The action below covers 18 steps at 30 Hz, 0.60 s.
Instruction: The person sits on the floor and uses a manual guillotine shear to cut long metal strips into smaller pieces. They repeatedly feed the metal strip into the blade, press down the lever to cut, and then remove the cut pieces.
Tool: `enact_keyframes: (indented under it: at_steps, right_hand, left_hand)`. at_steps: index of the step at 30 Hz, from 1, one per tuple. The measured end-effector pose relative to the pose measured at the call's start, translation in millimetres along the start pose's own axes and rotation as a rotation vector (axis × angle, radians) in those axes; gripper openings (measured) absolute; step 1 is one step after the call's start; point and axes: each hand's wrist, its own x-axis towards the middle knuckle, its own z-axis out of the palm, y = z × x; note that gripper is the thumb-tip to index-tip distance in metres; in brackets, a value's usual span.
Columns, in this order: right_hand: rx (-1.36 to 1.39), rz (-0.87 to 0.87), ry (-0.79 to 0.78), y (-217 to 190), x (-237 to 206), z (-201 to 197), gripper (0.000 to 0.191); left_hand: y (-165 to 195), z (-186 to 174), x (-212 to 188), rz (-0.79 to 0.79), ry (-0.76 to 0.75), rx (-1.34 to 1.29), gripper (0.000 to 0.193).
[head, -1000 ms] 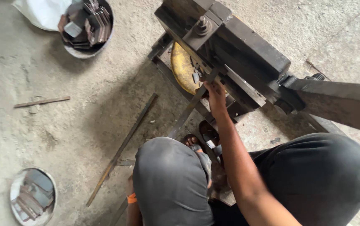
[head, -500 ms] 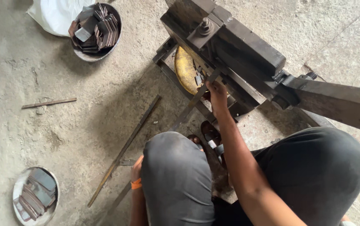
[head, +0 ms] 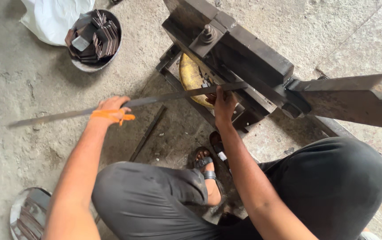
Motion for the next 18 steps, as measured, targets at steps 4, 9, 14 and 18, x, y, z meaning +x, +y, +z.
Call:
enact_keyframes:
  at_steps: [4,9,14,18]
  right_hand:
    - [-0.017,-0.040,0.041,-0.3,8.2,6.1,0.021]
    - [-0.092,-0.090,0.073,0.3,18.8,0.4,0.022]
    - [0.006,-0.142,-0.023,-1.3,23.0,-2.6,0.021]
    - [-0.050,-0.060,-0.049,7.3,19.2,4.9,0.019]
  left_hand:
    - [1.5,8.4,25.6,0.084,0.268,-0.074,0.035]
    - [9.9,35.6,37.9,0.120,0.413,-0.298,0.038]
    - [18.1,57.7,47.9,0.060,0.348,-0.326,0.040]
    - [17.6,64.3,55.0,0.114,0.336,-0.298,0.037]
